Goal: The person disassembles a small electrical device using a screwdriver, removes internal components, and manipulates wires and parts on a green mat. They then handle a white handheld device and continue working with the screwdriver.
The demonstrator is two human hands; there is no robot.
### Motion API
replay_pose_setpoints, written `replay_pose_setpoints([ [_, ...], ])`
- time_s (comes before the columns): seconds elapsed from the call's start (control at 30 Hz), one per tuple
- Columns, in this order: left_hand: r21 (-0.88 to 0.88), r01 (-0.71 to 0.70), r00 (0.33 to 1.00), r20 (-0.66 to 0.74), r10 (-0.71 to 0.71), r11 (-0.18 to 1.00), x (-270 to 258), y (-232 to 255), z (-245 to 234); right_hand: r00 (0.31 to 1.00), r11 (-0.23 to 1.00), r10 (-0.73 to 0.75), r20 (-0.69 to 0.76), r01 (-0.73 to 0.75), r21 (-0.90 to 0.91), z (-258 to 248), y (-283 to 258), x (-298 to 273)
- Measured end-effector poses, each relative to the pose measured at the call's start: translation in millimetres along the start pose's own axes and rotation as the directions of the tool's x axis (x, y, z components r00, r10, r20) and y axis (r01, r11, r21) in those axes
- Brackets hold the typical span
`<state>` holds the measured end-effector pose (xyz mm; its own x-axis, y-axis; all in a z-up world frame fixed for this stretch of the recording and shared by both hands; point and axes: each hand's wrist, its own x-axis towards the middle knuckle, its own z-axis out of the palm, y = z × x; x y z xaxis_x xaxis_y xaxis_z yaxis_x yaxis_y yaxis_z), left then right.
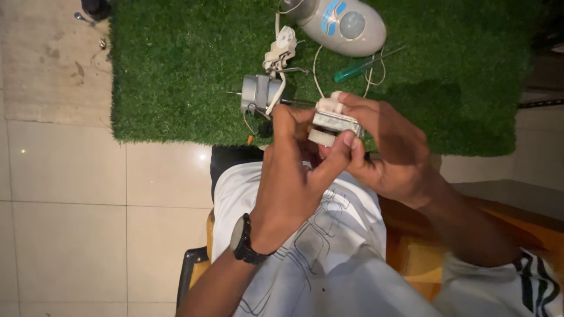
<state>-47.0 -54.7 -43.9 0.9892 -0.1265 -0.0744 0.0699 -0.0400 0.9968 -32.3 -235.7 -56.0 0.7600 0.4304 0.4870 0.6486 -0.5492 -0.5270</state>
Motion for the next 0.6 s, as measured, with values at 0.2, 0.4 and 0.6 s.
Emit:
replay_pose_setpoints([
  [0.2, -0.053, -0.021, 0.999, 0.027, 0.022, 0.998, -5, -4, -5, 0.995, 0.995, -0.101, 0.013, 0.1, 0.026, 3, 6, -4],
  [0.4, -0.05, 0.018, 1.0, 0.011, -0.018, 0.999, -13, -3, -9, 0.995, 0.996, -0.087, 0.05, 0.087, 0.009, 4, 3, -6],
  [0.6, -0.072, 0.082, 0.996, 0.04, -0.079, 0.994, -16, 5, -21, 0.986, 0.976, 0.045, 0.161, -0.078, 0.204, -15, -3, -1],
])
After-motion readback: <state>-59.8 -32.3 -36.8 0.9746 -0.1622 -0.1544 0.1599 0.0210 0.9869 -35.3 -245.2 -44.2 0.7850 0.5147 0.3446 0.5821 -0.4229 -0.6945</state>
